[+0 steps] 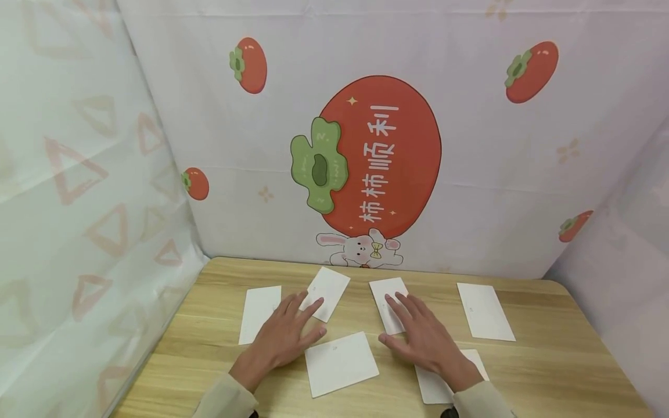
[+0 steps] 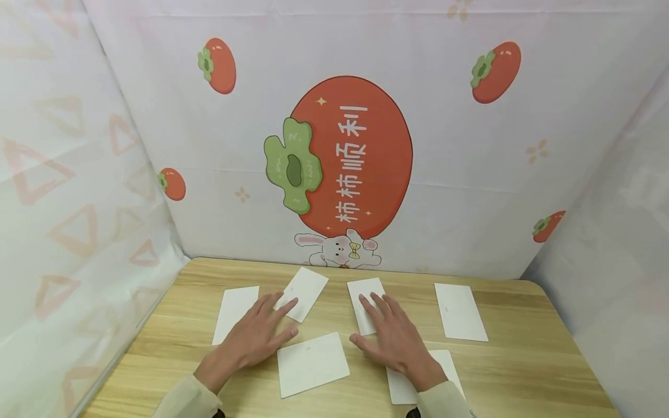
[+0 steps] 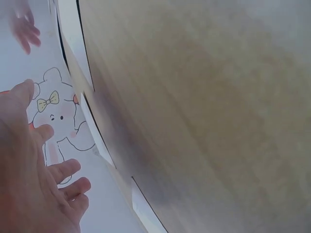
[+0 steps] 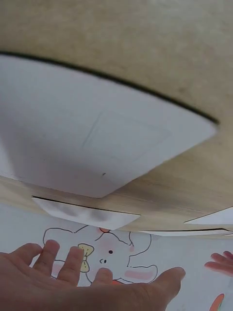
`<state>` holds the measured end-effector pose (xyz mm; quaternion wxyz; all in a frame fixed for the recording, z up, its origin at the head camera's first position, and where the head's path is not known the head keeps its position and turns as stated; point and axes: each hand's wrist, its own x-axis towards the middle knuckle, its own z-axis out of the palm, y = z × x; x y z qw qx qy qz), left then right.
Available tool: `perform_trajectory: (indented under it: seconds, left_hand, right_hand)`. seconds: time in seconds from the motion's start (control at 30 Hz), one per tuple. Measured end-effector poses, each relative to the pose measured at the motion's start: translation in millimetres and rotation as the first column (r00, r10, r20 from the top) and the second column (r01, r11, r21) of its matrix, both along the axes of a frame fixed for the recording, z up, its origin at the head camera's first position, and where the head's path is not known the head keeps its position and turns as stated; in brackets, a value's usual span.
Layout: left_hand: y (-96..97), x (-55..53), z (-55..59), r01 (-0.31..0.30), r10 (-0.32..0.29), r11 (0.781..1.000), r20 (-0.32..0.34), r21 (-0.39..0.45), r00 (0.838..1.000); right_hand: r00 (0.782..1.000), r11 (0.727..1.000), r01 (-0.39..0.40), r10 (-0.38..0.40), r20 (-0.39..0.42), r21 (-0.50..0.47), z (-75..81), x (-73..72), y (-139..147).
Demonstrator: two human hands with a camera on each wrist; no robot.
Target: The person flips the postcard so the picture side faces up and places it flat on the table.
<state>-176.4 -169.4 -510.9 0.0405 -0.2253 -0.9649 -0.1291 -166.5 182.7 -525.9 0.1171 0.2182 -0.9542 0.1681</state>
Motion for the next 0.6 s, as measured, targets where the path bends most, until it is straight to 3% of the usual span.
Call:
perform_trajectory:
  seconds: [0.23,0.6]
  left_hand:
    - [-1.1,9.0,-4.4,0.027,-0.027,1.0,-0.02,0.001,0.999]
    - [1.1,24.5,-9.5,0.07,-0.074,0.997,-0.139,-0.034,0.988]
  right_hand:
    - [0.998,0.999,-0.041,0.041,-0.036,0.013,-1.9,3.5,-5.9]
    - [0.997,0.997,-0.068,0.068,-0.023,0.021,-3.1,11.8,-18.2]
